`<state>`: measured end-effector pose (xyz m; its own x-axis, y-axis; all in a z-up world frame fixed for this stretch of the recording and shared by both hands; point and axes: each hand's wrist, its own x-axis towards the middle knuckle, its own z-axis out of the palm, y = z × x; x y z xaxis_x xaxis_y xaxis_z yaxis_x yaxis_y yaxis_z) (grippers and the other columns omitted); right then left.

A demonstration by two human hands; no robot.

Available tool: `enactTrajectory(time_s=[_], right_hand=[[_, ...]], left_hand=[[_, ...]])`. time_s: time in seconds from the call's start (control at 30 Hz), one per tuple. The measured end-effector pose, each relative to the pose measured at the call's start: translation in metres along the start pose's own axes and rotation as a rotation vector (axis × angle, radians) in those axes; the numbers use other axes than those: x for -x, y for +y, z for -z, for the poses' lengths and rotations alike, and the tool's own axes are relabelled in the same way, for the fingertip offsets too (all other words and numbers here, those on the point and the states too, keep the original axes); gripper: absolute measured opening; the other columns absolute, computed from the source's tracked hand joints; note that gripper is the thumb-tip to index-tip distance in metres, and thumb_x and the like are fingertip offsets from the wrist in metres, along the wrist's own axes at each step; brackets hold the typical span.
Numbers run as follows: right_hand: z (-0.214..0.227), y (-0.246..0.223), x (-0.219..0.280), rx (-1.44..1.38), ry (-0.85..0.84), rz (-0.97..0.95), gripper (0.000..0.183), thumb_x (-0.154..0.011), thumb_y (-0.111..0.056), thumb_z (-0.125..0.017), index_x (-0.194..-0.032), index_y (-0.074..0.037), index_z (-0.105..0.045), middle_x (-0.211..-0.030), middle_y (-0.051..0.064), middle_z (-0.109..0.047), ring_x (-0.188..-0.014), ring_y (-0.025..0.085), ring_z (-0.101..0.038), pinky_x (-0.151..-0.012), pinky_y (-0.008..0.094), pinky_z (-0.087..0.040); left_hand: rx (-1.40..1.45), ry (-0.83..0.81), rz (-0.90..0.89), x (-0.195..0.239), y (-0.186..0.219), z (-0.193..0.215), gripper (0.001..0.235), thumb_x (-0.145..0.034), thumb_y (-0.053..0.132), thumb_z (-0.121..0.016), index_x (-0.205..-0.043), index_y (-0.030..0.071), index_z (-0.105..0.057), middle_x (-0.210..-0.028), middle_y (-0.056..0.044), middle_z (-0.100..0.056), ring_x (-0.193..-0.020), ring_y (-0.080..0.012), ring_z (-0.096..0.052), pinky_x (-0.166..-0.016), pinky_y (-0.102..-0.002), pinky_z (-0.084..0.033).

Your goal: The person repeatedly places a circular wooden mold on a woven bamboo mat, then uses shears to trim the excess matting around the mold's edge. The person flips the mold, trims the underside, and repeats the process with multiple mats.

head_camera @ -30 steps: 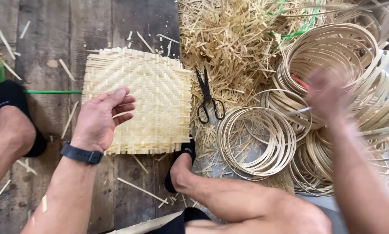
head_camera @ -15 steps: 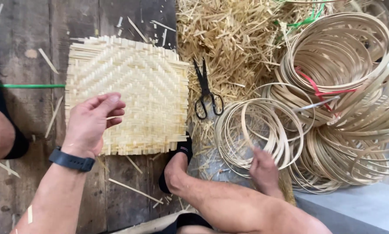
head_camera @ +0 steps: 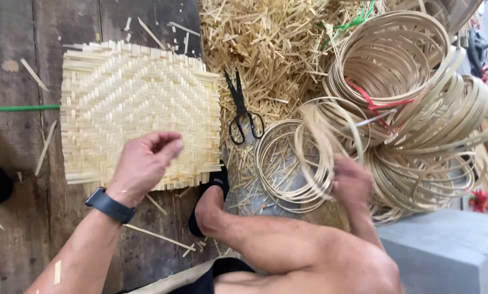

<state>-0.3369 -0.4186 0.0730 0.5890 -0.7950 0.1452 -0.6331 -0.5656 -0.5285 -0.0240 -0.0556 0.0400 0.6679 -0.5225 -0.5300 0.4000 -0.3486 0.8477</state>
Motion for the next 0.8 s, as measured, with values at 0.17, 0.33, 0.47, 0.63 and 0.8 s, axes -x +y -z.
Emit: enactTrajectory(time_s=[0.17, 0.33, 0.47, 0.63, 0.8], right_hand=[[0.059, 0.105, 0.012, -1.018, 0.321, -0.378, 0.017, -0.112, -0.016, -0.054, -0.110, -0.005, -0.066, -0.072, 0.000, -0.050, -0.060, 0.010, -0.047, -0.049, 0.026, -0.037], [0.075, 0.082, 0.000, -1.203, 0.525, -0.607, 0.013, -0.106, -0.017, -0.046, -0.111, -0.012, -0.057, -0.068, -0.005, -0.049, -0.054, 0.007, -0.043, -0.045, 0.024, -0.035], [0.060, -0.046, -0.011, -0.622, 0.387, -0.126, 0.015, -0.115, -0.020, -0.053, -0.117, -0.008, -0.060, -0.077, 0.000, -0.053, -0.060, 0.012, -0.050, -0.051, 0.030, -0.038], [0.040, -0.061, -0.041, 0.215, 0.277, 0.134, 0.015, -0.109, -0.007, -0.061, -0.113, 0.005, -0.070, -0.082, 0.012, -0.067, -0.069, 0.016, -0.062, -0.062, 0.030, -0.048], [0.039, -0.127, -0.013, -0.260, 0.105, 0.053, 0.013, -0.111, -0.003, -0.054, -0.116, 0.003, -0.065, -0.083, 0.006, -0.065, -0.072, 0.009, -0.061, -0.063, 0.023, -0.051]], left_hand=[[0.020, -0.103, -0.041, -0.002, -0.023, -0.021, 0.029, -0.091, 0.023, -0.073, -0.116, 0.008, -0.076, -0.102, -0.007, -0.079, -0.088, -0.0141, -0.069, -0.077, -0.030, -0.056], [-0.018, -0.139, -0.138, -0.007, -0.035, -0.034, 0.031, -0.089, 0.025, -0.074, -0.114, 0.007, -0.076, -0.101, -0.006, -0.080, -0.089, -0.0128, -0.073, -0.080, -0.029, -0.059], [-0.074, -0.103, -0.323, 0.012, 0.002, -0.045, 0.032, -0.090, 0.027, -0.073, -0.117, 0.009, -0.075, -0.102, -0.006, -0.080, -0.088, -0.0135, -0.074, -0.079, -0.029, -0.060], [-0.049, -0.178, -0.425, 0.021, 0.027, -0.061, 0.036, -0.088, 0.029, -0.073, -0.120, 0.011, -0.074, -0.103, -0.007, -0.081, -0.087, -0.0158, -0.076, -0.078, -0.030, -0.063], [-0.107, -0.313, -0.394, 0.016, 0.022, -0.105, 0.048, -0.092, 0.035, -0.069, -0.136, 0.014, -0.064, -0.112, -0.008, -0.078, -0.097, -0.0160, -0.074, -0.086, -0.030, -0.061]])
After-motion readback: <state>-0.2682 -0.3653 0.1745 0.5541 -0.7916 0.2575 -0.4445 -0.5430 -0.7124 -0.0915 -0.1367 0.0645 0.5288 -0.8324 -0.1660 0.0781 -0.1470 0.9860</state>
